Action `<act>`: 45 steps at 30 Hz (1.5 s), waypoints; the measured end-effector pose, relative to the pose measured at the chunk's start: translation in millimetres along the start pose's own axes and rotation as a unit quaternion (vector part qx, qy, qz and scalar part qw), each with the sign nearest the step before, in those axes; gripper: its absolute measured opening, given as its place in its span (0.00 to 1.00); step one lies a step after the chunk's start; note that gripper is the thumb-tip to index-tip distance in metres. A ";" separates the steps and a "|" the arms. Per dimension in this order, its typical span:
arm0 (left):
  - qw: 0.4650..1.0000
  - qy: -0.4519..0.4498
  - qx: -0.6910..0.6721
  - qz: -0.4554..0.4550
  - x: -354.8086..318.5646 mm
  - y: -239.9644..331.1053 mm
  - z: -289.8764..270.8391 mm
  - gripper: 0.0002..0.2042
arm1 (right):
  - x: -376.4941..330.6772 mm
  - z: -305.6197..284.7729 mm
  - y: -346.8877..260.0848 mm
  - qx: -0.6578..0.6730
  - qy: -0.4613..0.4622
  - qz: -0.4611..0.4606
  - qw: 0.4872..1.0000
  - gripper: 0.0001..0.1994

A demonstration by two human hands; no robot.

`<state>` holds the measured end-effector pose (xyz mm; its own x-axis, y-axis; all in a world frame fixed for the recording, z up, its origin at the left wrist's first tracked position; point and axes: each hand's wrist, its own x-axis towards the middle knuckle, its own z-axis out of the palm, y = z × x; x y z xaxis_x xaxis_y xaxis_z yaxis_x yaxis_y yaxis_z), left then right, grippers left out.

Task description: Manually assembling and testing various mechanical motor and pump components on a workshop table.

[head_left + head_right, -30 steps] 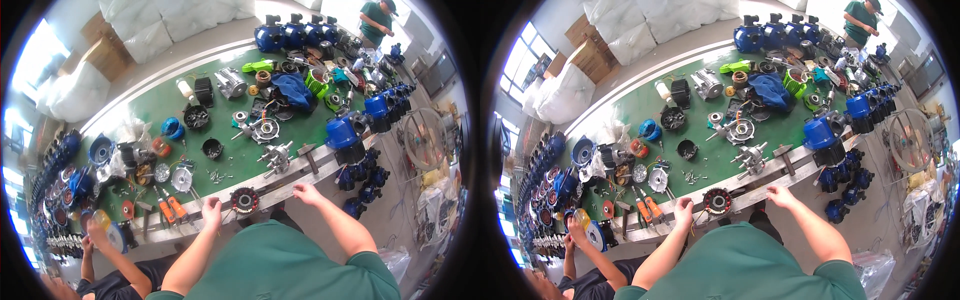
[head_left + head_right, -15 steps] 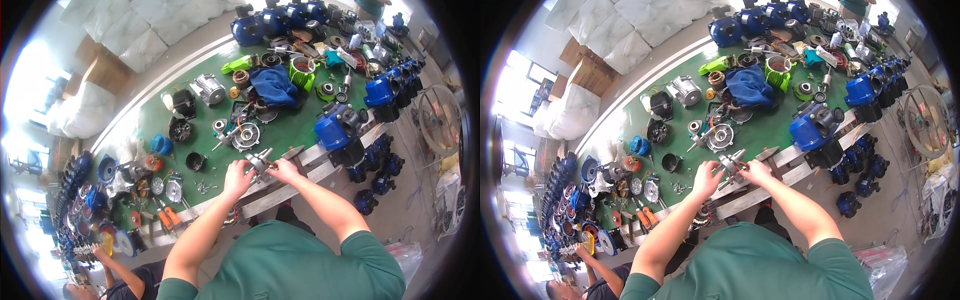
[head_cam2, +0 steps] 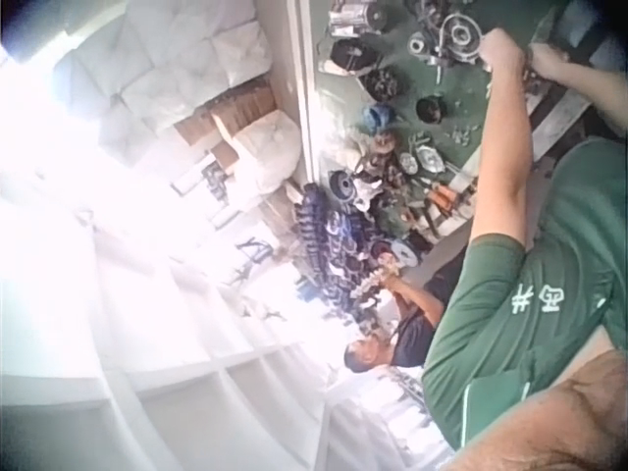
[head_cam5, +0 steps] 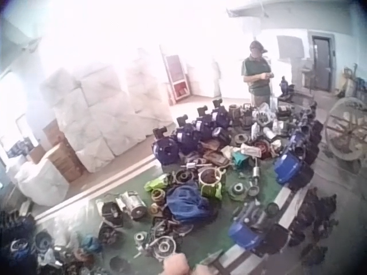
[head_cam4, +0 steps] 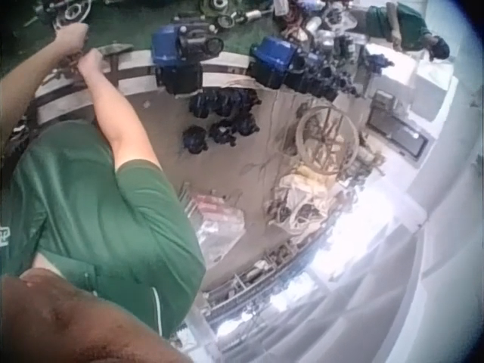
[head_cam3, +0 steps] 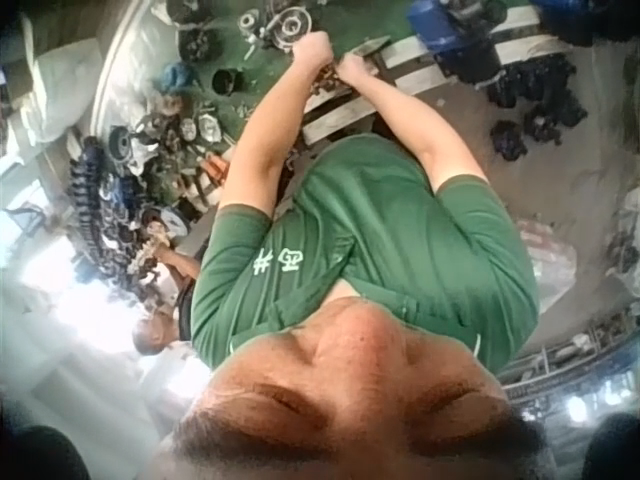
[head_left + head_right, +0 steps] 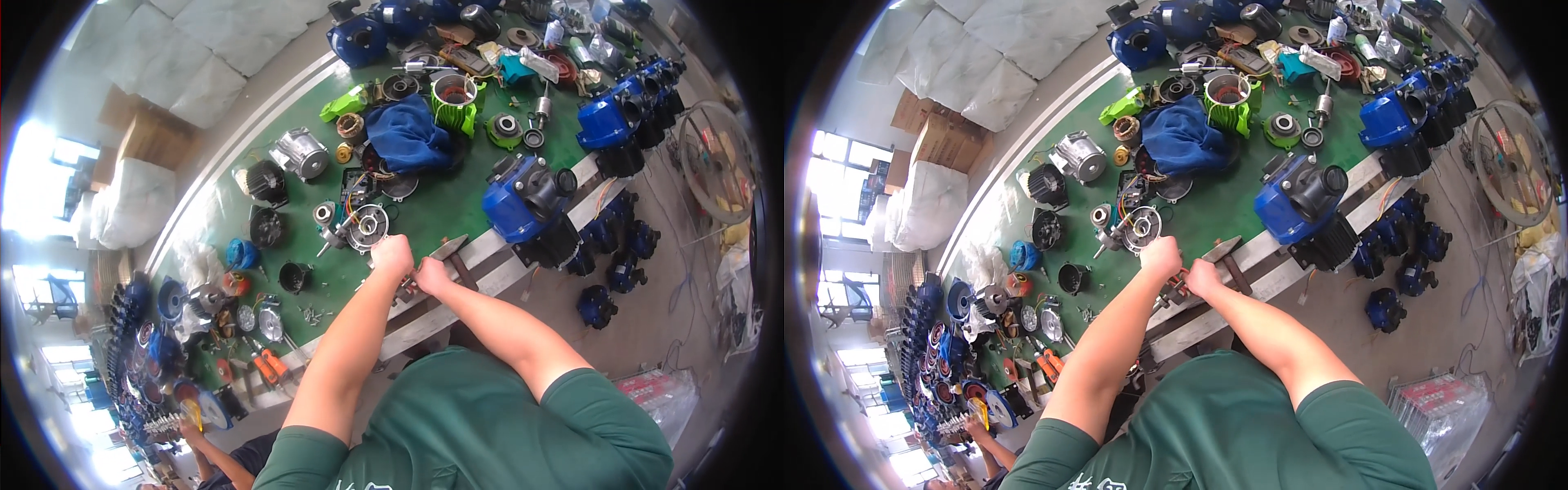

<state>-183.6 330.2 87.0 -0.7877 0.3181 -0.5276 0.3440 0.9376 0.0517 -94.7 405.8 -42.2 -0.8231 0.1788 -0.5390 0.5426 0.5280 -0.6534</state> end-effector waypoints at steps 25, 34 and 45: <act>0.993 0.069 -0.091 0.012 -21.6 -38.6 16.7 0.11 | 16.5 -31.3 -24.3 -0.252 -0.019 -0.567 0.784 0.32; 0.984 0.107 -0.094 0.110 -59.4 -32.1 -13.6 0.08 | 15.3 -35.3 -27.9 -0.352 -0.067 -0.487 0.796 0.34; 0.937 0.223 -0.264 0.057 -112.7 -104.4 22.3 0.09 | 3.8 -48.8 -28.6 -0.380 -0.049 -0.451 0.806 0.34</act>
<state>-119.3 193.3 122.2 -0.9368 0.3373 -0.0929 0.2310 0.7957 0.5599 -121.5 431.9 0.4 -0.7876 -0.6095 -0.0904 -0.5595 0.7690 -0.3092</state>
